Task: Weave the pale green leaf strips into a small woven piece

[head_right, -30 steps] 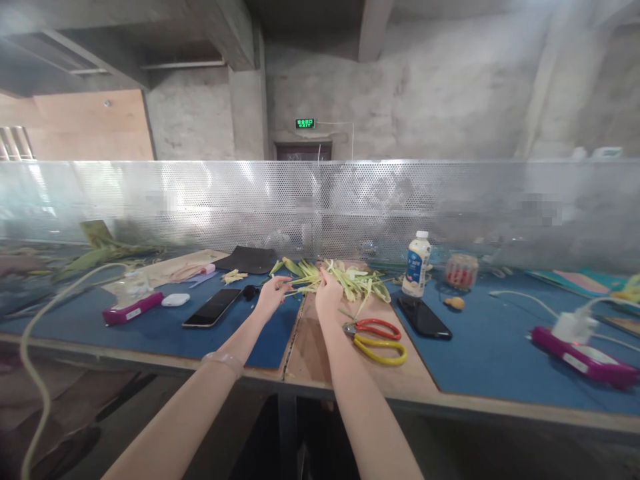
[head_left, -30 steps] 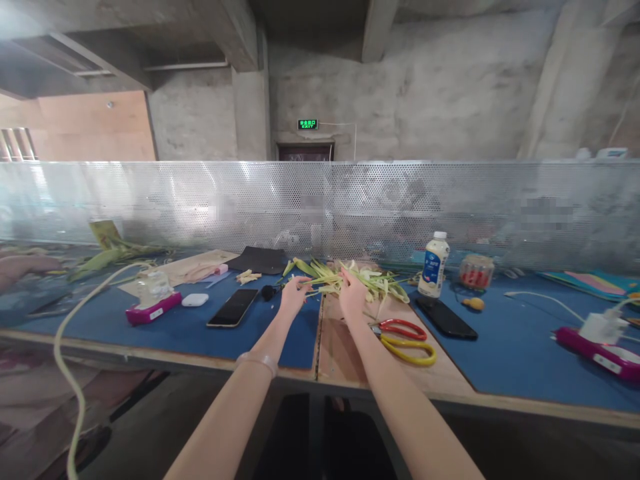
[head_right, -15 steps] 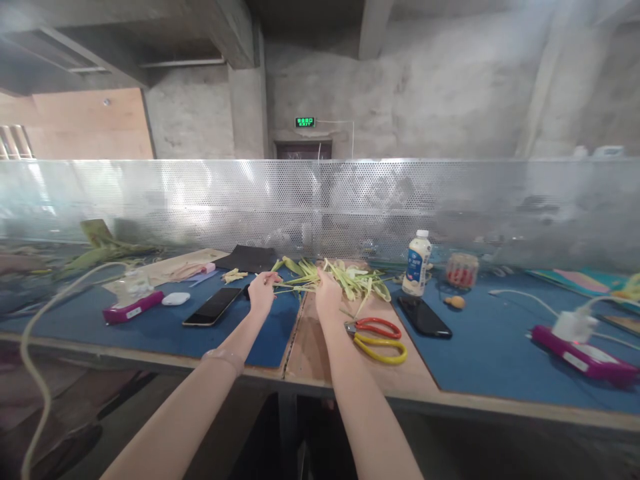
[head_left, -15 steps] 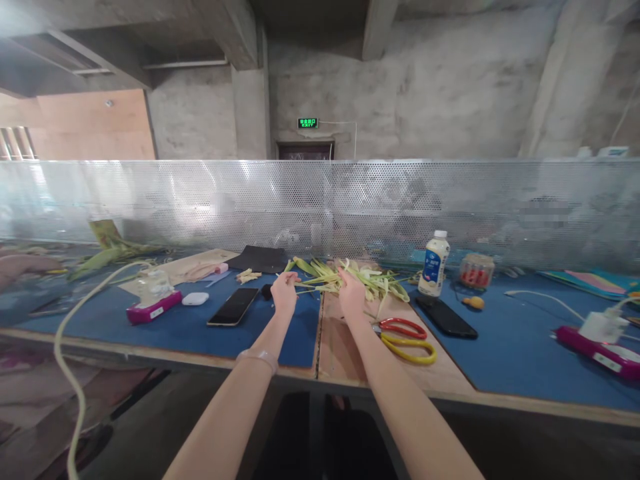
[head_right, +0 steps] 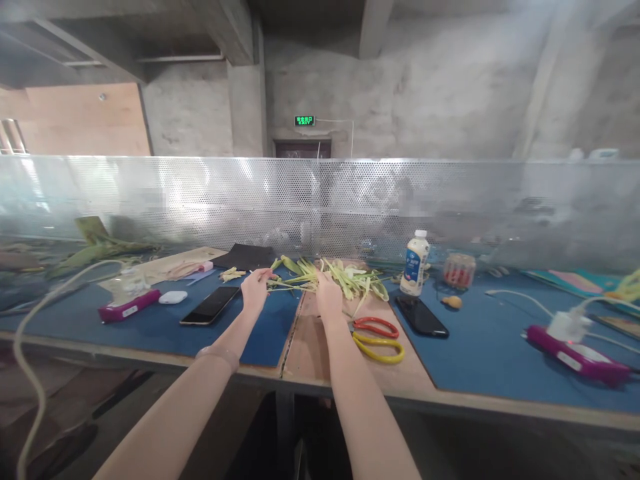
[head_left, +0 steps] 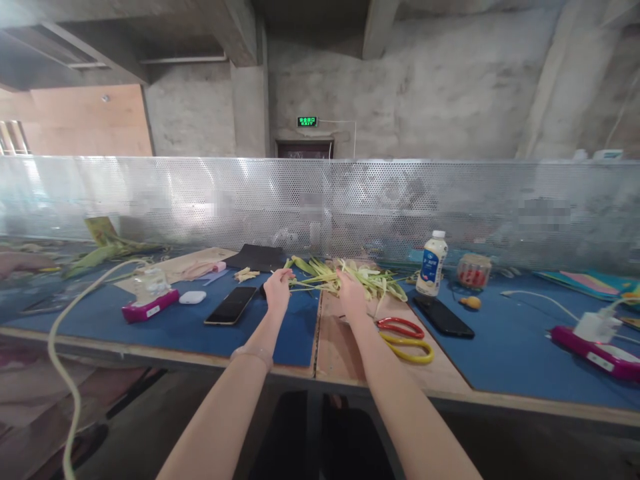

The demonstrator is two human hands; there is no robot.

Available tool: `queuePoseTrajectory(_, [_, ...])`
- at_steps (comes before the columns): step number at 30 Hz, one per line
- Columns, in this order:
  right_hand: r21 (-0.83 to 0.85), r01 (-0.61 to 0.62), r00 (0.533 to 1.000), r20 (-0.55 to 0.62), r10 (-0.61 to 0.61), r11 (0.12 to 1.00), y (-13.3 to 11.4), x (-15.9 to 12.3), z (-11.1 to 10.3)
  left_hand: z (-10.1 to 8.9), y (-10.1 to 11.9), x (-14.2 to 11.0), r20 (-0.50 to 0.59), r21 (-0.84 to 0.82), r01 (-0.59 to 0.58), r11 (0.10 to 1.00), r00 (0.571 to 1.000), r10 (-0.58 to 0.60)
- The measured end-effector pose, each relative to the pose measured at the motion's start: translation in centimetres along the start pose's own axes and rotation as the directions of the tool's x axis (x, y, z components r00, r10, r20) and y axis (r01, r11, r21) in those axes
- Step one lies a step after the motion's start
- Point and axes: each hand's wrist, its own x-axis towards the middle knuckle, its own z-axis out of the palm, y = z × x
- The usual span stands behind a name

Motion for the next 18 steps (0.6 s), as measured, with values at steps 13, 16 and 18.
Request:
queuePoseTrajectory(13, [0.302,-0.027,0.957,0.282,-0.062,0.953,-0.6,-0.4,2.0,0.5,-0.5,-0.1,0.013,-0.005,-0.019,1.000,1.000,0.019])
queuePoseTrajectory(16, [0.310,0.037,0.942,0.306,-0.137,0.950,-0.5,-0.3,2.3,0.8,-0.6,-0.1,0.058,-0.003,0.023,1.000,0.998,-0.022])
queuePoseTrajectory(18, [0.297,0.076,0.934,0.313,-0.172,0.952,-0.5,-0.3,2.5,1.2,-0.7,-0.1,0.120,-0.027,0.085,0.996,0.989,-0.081])
